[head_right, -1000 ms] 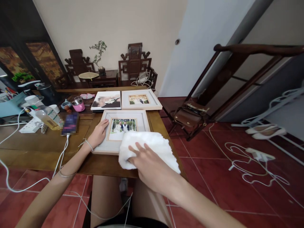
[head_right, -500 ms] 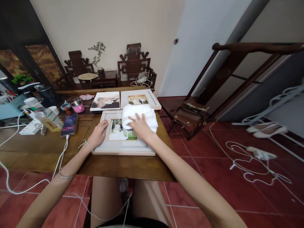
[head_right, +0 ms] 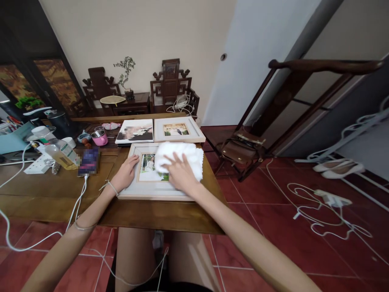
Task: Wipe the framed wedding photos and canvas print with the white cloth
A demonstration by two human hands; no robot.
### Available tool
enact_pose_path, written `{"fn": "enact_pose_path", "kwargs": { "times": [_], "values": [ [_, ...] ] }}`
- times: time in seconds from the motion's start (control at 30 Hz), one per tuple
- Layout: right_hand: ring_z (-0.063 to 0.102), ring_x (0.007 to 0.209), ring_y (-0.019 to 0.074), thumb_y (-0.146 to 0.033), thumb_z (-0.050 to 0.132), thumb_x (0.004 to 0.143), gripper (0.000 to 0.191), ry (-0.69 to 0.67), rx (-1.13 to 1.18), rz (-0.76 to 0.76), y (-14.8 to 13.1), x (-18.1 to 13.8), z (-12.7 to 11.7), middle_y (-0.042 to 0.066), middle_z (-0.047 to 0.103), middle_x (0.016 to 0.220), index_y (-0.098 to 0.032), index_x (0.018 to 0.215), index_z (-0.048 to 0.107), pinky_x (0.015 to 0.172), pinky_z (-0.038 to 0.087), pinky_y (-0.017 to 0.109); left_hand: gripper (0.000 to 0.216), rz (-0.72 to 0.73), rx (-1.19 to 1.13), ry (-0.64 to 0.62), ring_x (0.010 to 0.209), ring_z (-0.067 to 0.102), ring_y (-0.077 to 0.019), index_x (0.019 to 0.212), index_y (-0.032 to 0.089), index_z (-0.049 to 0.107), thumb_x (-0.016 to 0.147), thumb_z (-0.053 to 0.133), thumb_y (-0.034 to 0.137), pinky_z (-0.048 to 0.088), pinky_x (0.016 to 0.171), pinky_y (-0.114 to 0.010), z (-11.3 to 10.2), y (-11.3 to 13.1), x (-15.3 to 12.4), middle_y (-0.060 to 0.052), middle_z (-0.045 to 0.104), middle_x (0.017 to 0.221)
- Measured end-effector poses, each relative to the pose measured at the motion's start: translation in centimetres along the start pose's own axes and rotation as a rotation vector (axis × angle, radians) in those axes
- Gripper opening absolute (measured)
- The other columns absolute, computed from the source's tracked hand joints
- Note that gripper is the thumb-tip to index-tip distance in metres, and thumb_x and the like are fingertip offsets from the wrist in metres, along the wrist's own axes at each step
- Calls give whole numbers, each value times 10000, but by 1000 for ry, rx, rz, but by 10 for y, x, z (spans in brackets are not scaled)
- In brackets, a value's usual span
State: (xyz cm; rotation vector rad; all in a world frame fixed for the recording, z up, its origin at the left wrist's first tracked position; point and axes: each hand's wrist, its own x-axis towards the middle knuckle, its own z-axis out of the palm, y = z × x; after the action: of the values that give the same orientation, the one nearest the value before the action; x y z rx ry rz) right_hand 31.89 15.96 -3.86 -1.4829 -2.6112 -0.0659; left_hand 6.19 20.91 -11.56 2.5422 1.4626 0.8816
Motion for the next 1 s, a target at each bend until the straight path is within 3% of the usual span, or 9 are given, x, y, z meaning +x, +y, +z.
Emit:
{"fn": "enact_pose_path", "kwargs": {
  "times": [0.1, 0.2, 0.33, 0.47, 0.57, 0.67, 0.87, 1.0],
  "values": [
    [278, 1390, 383, -14, 435, 784, 569, 46, -60, 91, 23, 40, 10, 113, 391, 1511, -137, 1320, 580, 1077, 253, 627, 591, 9, -6, -9, 1373, 408, -238, 1295, 119, 545, 747, 387, -35, 327, 1168, -501, -1, 0, 1, -142, 537, 1388],
    [272, 1384, 411, -13, 428, 792, 540, -26, -90, 49, 22, 44, 9, 113, 394, 1509, -135, 1285, 612, 1064, 233, 662, 583, -19, -10, -8, 1369, 413, -245, 1297, 98, 541, 754, 373, -34, 327, 1168, -496, -2, 3, 1, -160, 529, 1391],
    [285, 1378, 433, 7, 444, 740, 536, -160, -56, -51, -12, -9, -10, 131, 404, 1498, -124, 1208, 669, 1068, 227, 673, 575, -69, -15, -17, 1382, 390, -260, 1305, 54, 528, 763, 358, -31, 330, 1165, -486, -3, 9, 1, -190, 503, 1407],
    [313, 1382, 398, 21, 420, 712, 577, -263, 93, -151, -42, -71, -36, 94, 429, 1486, -169, 1189, 685, 1081, 288, 624, 594, -100, -24, -34, 1397, 367, -242, 1330, 79, 508, 766, 354, -27, 324, 1167, -467, -4, 11, 0, -162, 480, 1436],
    [292, 1401, 368, 16, 419, 702, 604, -233, 176, -168, -44, -81, -36, 66, 425, 1492, -201, 1202, 679, 1106, 271, 607, 608, -111, -38, -54, 1409, 345, -241, 1338, 100, 503, 760, 363, -26, 309, 1169, -487, -4, 11, 0, -151, 467, 1450],
    [284, 1408, 349, 13, 427, 701, 607, -142, 134, -107, -27, -53, -16, 90, 435, 1485, -177, 1230, 657, 1115, 240, 609, 613, -107, -36, -79, 1414, 337, -250, 1329, 87, 509, 746, 368, -36, 303, 1170, -501, -5, 11, 0, -165, 462, 1451],
    [242, 1410, 371, -21, 416, 774, 578, 8, -63, 21, 26, 39, 13, 117, 380, 1516, -136, 1316, 581, 1071, 227, 663, 612, -79, -18, -91, 1405, 356, -246, 1316, 68, 513, 735, 360, -50, 312, 1172, -478, -6, 8, 0, -177, 467, 1443],
    [253, 1395, 404, -18, 417, 781, 562, -57, -91, 13, 23, 46, 8, 121, 367, 1523, -131, 1302, 596, 1058, 230, 675, 624, -74, -43, -58, 1406, 355, -238, 1335, 106, 504, 743, 368, -38, 300, 1176, -493, -4, 5, -1, -157, 477, 1439]
  ]
}}
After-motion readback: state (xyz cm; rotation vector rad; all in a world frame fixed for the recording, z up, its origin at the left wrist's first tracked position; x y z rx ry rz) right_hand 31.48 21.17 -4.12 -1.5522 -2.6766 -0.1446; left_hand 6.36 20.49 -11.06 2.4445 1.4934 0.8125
